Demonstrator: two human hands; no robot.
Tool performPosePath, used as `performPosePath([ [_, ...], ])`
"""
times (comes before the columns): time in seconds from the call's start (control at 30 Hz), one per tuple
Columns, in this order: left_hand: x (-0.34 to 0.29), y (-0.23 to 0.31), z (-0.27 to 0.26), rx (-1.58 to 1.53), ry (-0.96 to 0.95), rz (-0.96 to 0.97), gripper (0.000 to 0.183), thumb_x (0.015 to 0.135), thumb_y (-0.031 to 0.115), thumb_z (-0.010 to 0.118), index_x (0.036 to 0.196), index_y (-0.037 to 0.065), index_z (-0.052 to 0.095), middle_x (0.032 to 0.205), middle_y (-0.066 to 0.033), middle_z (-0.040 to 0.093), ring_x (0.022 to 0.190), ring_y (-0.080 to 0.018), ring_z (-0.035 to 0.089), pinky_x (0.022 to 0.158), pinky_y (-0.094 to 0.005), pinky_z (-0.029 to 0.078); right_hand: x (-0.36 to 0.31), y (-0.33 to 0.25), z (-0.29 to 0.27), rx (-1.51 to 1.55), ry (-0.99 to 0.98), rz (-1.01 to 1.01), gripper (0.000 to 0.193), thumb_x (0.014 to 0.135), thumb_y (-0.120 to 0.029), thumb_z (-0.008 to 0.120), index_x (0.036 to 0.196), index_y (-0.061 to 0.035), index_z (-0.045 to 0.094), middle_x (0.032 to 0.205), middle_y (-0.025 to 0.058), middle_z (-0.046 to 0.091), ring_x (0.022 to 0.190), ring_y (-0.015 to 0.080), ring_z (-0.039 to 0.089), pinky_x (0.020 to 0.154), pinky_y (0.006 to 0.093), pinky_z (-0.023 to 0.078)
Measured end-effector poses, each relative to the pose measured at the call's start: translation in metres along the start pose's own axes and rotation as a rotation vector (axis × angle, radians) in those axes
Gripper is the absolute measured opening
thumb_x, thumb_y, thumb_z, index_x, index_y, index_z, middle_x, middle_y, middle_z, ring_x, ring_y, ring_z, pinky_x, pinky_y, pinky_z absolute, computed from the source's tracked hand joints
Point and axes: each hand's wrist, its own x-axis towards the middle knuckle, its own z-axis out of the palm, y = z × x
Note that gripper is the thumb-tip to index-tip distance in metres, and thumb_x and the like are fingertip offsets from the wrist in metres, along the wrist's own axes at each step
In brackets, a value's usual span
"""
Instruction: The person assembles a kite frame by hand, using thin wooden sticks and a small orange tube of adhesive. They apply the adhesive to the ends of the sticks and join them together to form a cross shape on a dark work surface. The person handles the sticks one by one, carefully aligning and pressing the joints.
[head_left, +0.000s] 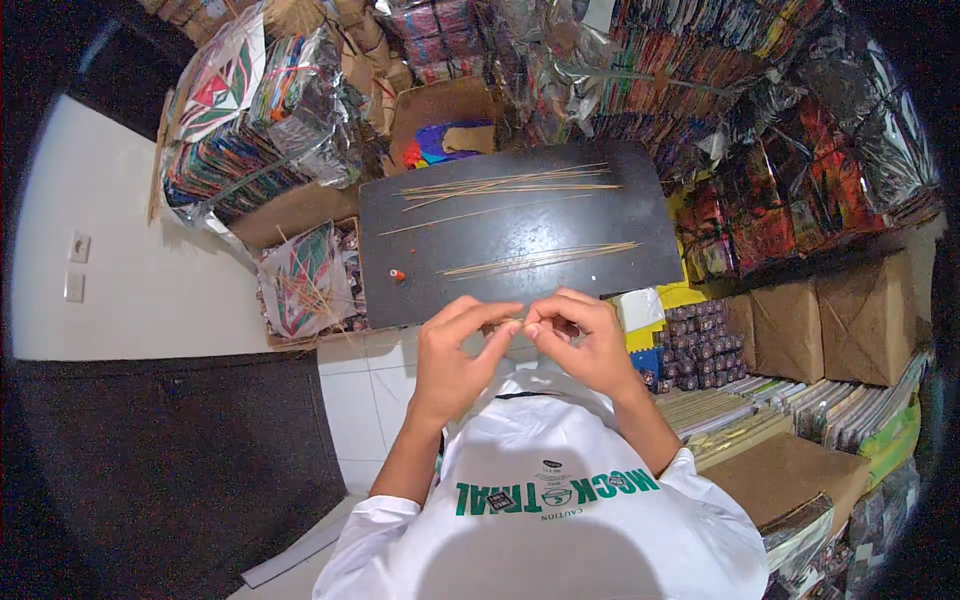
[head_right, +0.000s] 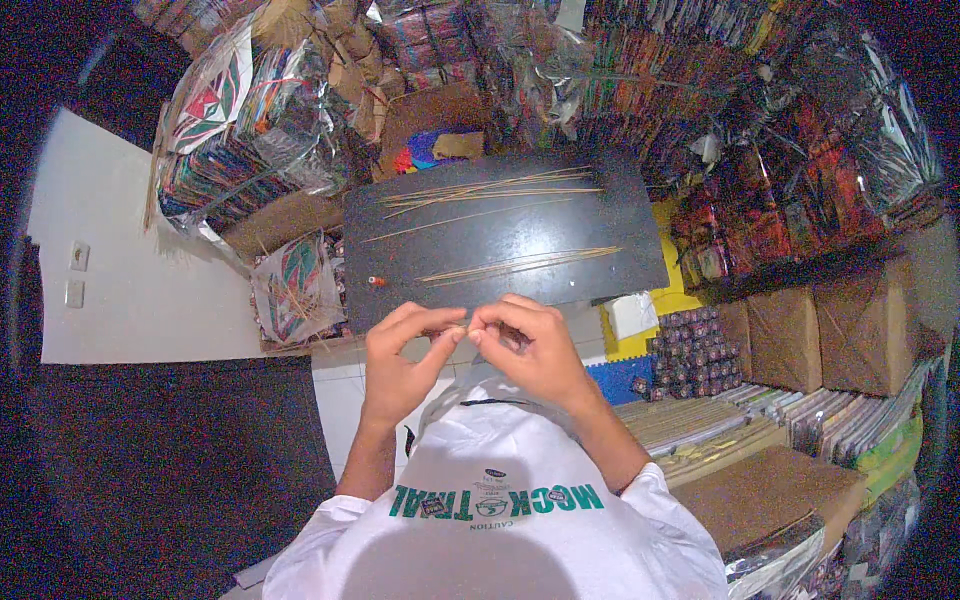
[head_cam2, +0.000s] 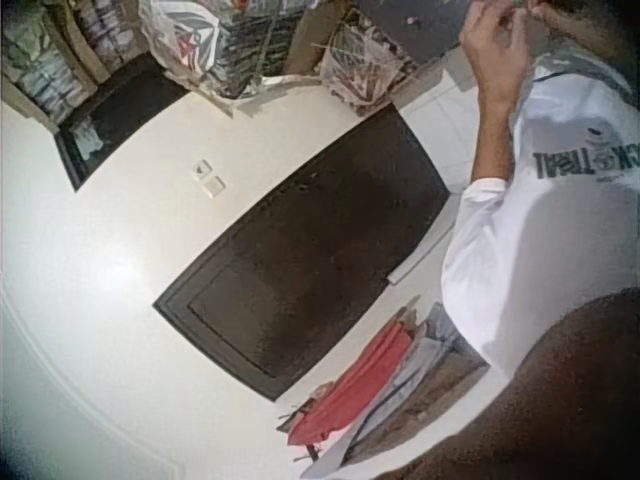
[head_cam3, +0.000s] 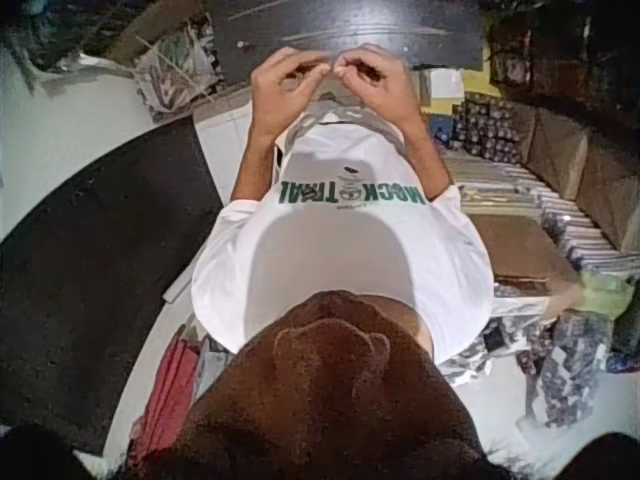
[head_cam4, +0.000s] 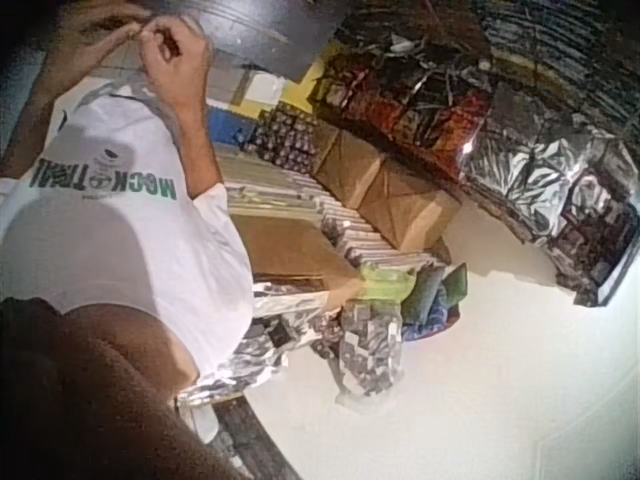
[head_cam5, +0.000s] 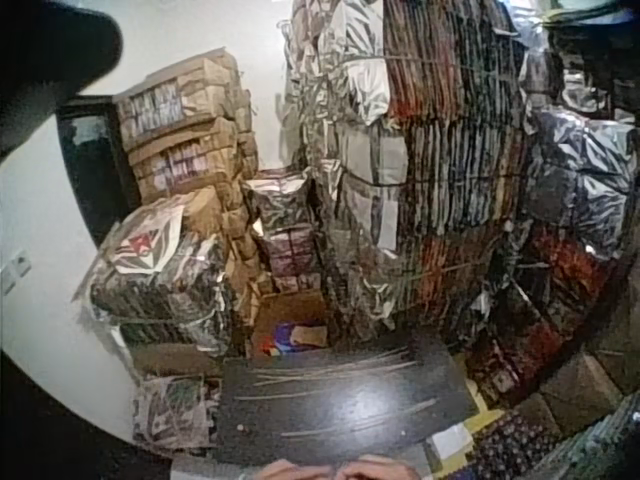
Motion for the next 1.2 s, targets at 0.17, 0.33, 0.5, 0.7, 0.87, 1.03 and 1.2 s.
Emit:
performPosePath([
  [0.17,0.003,-0.005,-0.007,-0.104,-0.062,-0.088,0.013,0.081,0.004,0.08,0.094,0.003,0.078,0.085,-0.0062,0.072,0.078,-0.0137,0.065,0.074,-0.0288,0.051,-0.003,0.004,0.001,0.012,-0.009,0.016,0.011,0.087,-0.009,0.076,0.093,-0.0006,0.071,0.078,-0.0012,0.058,0.066,0.0044,0.048,0.057,0.0223,0.036],
  [0.33,0.006,-0.007,-0.015,-0.178,-0.117,-0.144,0.014,0.081,0.006,0.08,0.095,0.004,0.079,0.084,-0.0059,0.071,0.079,-0.0123,0.065,0.074,-0.028,0.051,-0.009,0.019,0.007,0.136,0.005,0.103,0.012,0.088,-0.011,0.076,0.094,-0.002,0.072,0.077,-0.0005,0.058,0.07,0.0058,0.053,0.062,0.0232,0.041],
  [0.5,0.006,-0.01,-0.015,-0.194,-0.066,-0.162,0.015,0.081,0.006,0.08,0.095,0.003,0.078,0.081,-0.0043,0.069,0.078,-0.0107,0.062,0.074,-0.0274,0.049,-0.013,0.032,0.016,0.35,0.059,0.247,0.01,0.092,-0.011,0.073,0.096,-0.0019,0.071,0.083,-0.0046,0.062,0.073,0.002,0.053,0.064,0.0204,0.042],
  [0.7,0.006,-0.006,-0.01,-0.138,-0.01,-0.171,0.015,0.081,0.007,0.079,0.095,0.002,0.078,0.077,-0.0037,0.067,0.076,-0.0107,0.061,0.074,-0.0271,0.048,-0.014,0.034,0.019,0.426,0.107,0.354,0.01,0.094,-0.012,0.072,0.098,-0.0028,0.072,0.085,-0.0071,0.064,0.075,0.0003,0.053,0.065,0.0188,0.042],
  [0.87,0.005,-0.001,-0.005,-0.075,0.008,-0.171,0.015,0.081,0.006,0.078,0.096,0.002,0.078,0.076,-0.0052,0.067,0.074,-0.0115,0.062,0.071,-0.0269,0.049,-0.013,0.033,0.023,0.425,0.093,0.398,0.013,0.095,-0.015,0.072,0.099,-0.0028,0.072,0.086,-0.0069,0.064,0.076,0.0001,0.053,0.066,0.0185,0.042],
  [1.03,0.003,-0.001,0.001,-0.074,0.033,-0.157,0.013,0.082,0.005,0.079,0.095,0.001,0.078,0.078,-0.0041,0.068,0.075,-0.0106,0.06,0.071,-0.0271,0.048,-0.013,0.029,0.023,0.5,0.073,0.424,0.013,0.096,-0.015,0.072,0.1,-0.0028,0.072,0.09,-0.0058,0.065,0.079,0.0004,0.054,0.068,0.0191,0.043],
  [1.2,0.004,0.001,0.004,-0.053,0.032,-0.174,0.013,0.082,0.005,0.078,0.094,0.001,0.078,0.079,-0.0052,0.068,0.075,-0.011,0.061,0.071,-0.0273,0.049,-0.012,0.025,0.023,0.565,0.082,0.415,0.014,0.096,-0.015,0.071,0.102,-0.0032,0.071,0.093,-0.005,0.066,0.082,0.0005,0.055,0.069,0.0188,0.043],
])
